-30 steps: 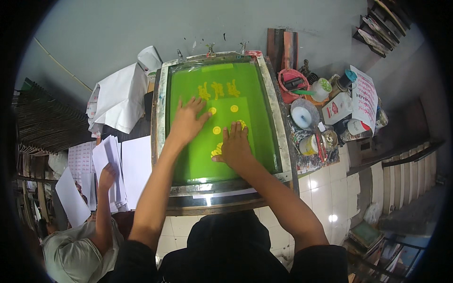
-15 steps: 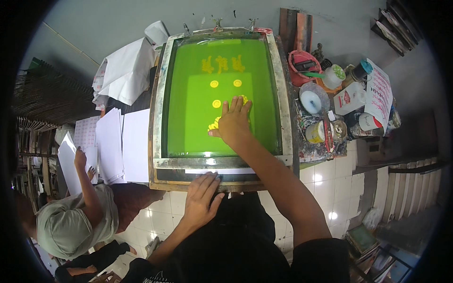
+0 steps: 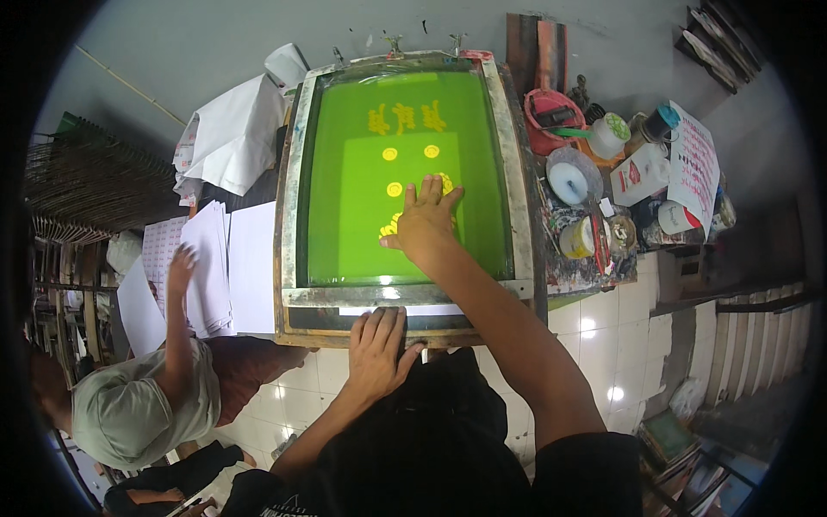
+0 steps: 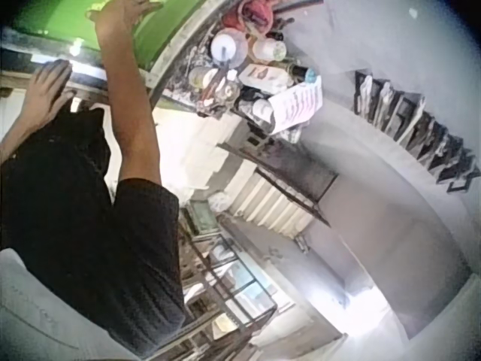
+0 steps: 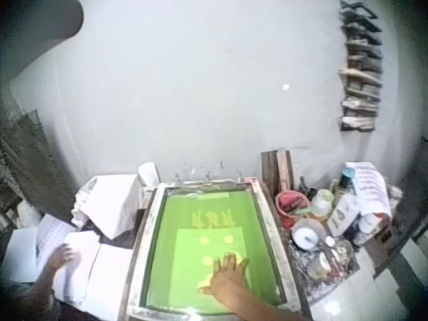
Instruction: The person applies tape to a screen printing frame, wipes the screen with a cloth, places a sheet of paper on the press bed, and rubs their hands across the lowered screen to print a yellow design.
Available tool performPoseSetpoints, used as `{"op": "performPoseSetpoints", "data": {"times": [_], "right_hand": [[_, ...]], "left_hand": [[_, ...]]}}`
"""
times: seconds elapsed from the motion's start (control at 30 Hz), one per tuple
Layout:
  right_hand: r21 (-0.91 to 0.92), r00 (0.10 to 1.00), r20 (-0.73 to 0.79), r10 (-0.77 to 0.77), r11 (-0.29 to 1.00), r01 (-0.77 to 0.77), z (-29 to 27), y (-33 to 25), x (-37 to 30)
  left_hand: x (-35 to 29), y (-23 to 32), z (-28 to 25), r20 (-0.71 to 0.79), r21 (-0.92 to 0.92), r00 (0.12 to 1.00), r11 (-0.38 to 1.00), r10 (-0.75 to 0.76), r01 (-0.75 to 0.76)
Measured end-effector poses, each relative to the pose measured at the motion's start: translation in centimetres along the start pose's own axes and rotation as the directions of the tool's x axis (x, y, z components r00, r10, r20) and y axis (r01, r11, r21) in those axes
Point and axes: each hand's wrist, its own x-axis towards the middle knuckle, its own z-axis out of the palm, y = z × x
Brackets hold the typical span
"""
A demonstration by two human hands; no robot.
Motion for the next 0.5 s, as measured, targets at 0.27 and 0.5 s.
{"op": "performPoseSetpoints", "data": {"times": [0.27,0.5], "right_hand": [[0.201,0.957,-0.288,-0.012,0.977,0.073,3.8,0.4,-3.0],[0.306,0.903,-0.360,-0.236,0.884,0.353,3.7,4.2,-14.0]], "left_hand": [[0.8,0.4,0.0,-0.027,0.045,1.000,0.999,0.011,-0.010],[0.5,0.2,-0.1,-0.036,0.046,0.999,0.999,0.004,-0.002]]}}
